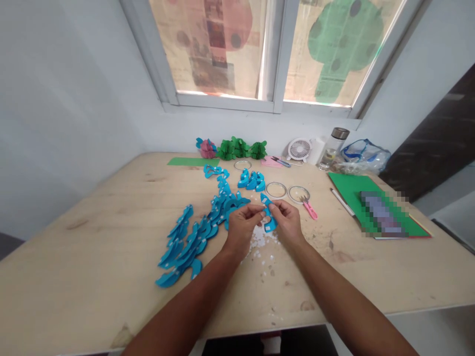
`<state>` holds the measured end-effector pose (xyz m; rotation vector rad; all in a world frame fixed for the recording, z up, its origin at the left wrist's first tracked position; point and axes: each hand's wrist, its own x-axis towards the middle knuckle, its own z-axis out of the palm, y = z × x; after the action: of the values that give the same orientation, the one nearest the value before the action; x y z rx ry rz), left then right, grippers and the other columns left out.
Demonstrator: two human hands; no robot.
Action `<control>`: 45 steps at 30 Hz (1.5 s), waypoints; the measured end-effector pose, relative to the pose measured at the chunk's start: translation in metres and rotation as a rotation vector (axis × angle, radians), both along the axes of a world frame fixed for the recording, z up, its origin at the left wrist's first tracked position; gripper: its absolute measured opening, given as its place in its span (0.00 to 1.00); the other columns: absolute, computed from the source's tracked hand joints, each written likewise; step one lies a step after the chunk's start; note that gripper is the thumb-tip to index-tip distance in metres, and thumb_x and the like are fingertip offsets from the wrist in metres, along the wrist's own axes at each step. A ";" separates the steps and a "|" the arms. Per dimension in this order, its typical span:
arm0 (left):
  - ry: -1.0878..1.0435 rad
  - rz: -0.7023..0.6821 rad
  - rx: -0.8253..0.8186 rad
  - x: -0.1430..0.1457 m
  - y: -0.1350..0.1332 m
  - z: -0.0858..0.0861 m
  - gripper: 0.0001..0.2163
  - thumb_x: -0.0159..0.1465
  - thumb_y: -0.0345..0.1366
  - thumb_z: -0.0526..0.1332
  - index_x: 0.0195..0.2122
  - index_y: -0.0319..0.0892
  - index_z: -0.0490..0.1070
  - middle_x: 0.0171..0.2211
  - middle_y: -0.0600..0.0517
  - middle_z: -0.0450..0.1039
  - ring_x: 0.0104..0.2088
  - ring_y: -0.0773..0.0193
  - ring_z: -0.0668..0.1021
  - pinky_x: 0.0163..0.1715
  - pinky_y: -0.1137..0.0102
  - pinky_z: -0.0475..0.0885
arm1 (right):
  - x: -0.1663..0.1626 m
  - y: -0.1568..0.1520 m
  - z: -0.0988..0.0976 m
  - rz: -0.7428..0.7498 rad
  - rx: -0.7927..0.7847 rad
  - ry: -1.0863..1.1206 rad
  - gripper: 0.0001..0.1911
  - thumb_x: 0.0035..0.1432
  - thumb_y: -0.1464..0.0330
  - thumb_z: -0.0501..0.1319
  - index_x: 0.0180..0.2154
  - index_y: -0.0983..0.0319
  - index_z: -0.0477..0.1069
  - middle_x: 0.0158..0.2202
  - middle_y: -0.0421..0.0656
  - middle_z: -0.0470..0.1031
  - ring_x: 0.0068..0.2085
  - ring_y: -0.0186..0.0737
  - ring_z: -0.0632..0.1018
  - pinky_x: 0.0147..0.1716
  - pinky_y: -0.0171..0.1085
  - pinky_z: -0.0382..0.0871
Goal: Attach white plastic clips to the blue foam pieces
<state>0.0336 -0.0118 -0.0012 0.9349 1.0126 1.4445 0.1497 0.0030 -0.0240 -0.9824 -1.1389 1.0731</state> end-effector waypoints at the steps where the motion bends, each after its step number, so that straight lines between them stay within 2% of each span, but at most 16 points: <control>1: 0.000 -0.005 0.000 0.000 0.000 -0.001 0.08 0.42 0.31 0.67 0.25 0.39 0.76 0.22 0.55 0.73 0.20 0.72 0.69 0.23 0.74 0.64 | 0.000 0.000 -0.001 -0.005 -0.001 -0.004 0.11 0.49 0.61 0.63 0.28 0.63 0.73 0.21 0.38 0.71 0.21 0.32 0.68 0.21 0.31 0.61; 7: -0.019 -0.072 -0.037 -0.006 0.007 -0.002 0.11 0.42 0.33 0.68 0.29 0.39 0.74 0.24 0.54 0.72 0.22 0.71 0.70 0.19 0.75 0.62 | 0.000 0.001 0.000 0.013 -0.037 0.027 0.10 0.48 0.62 0.63 0.27 0.63 0.73 0.20 0.37 0.71 0.20 0.31 0.67 0.19 0.30 0.59; 12: -0.046 -0.256 0.015 -0.022 0.012 0.010 0.18 0.44 0.34 0.69 0.38 0.39 0.74 0.24 0.55 0.70 0.23 0.72 0.69 0.22 0.75 0.64 | -0.002 -0.003 0.006 0.159 -0.133 0.192 0.10 0.45 0.63 0.66 0.25 0.63 0.73 0.20 0.37 0.72 0.20 0.30 0.69 0.20 0.29 0.61; 15: -0.057 -0.326 0.056 -0.029 0.012 0.015 0.17 0.45 0.34 0.69 0.38 0.40 0.74 0.21 0.57 0.66 0.21 0.73 0.68 0.22 0.75 0.63 | -0.004 -0.007 0.010 0.228 -0.188 0.233 0.11 0.43 0.63 0.68 0.25 0.64 0.73 0.20 0.38 0.73 0.19 0.30 0.70 0.20 0.29 0.62; 20: -0.058 -0.310 0.056 -0.030 0.012 0.013 0.13 0.46 0.34 0.69 0.34 0.39 0.75 0.20 0.57 0.66 0.20 0.73 0.68 0.21 0.76 0.62 | -0.005 -0.009 0.013 0.265 -0.215 0.240 0.10 0.42 0.63 0.68 0.24 0.63 0.73 0.19 0.38 0.73 0.19 0.30 0.70 0.20 0.29 0.61; 28: -0.060 -0.279 0.020 -0.031 0.013 0.012 0.11 0.45 0.34 0.68 0.32 0.39 0.75 0.20 0.55 0.69 0.21 0.72 0.69 0.21 0.75 0.63 | -0.004 -0.007 0.007 0.264 -0.164 0.197 0.09 0.44 0.64 0.67 0.26 0.63 0.74 0.20 0.38 0.73 0.20 0.31 0.70 0.21 0.30 0.61; 37: -0.137 -0.236 -0.067 -0.029 0.015 0.009 0.08 0.46 0.33 0.66 0.28 0.38 0.75 0.19 0.55 0.68 0.21 0.72 0.69 0.22 0.75 0.63 | -0.004 -0.006 0.006 0.219 -0.093 0.021 0.10 0.46 0.61 0.65 0.25 0.63 0.74 0.20 0.38 0.72 0.20 0.31 0.68 0.20 0.31 0.59; 41: -0.095 -0.197 -0.070 -0.028 0.015 0.010 0.09 0.45 0.33 0.67 0.29 0.38 0.76 0.18 0.55 0.67 0.20 0.72 0.68 0.21 0.76 0.61 | -0.003 -0.007 0.006 0.201 -0.092 -0.009 0.12 0.46 0.60 0.65 0.25 0.63 0.73 0.20 0.39 0.72 0.20 0.31 0.68 0.20 0.31 0.59; 45: -0.085 -0.245 -0.156 -0.030 0.016 0.010 0.11 0.44 0.35 0.68 0.30 0.38 0.76 0.19 0.54 0.69 0.21 0.70 0.70 0.20 0.75 0.61 | -0.002 -0.006 0.005 0.193 -0.080 -0.031 0.11 0.47 0.60 0.64 0.26 0.63 0.73 0.21 0.38 0.72 0.21 0.32 0.68 0.21 0.31 0.59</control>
<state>0.0035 0.0042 0.0089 0.8447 0.9002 1.1739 0.1473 -0.0034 -0.0195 -0.9681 -1.2432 1.2698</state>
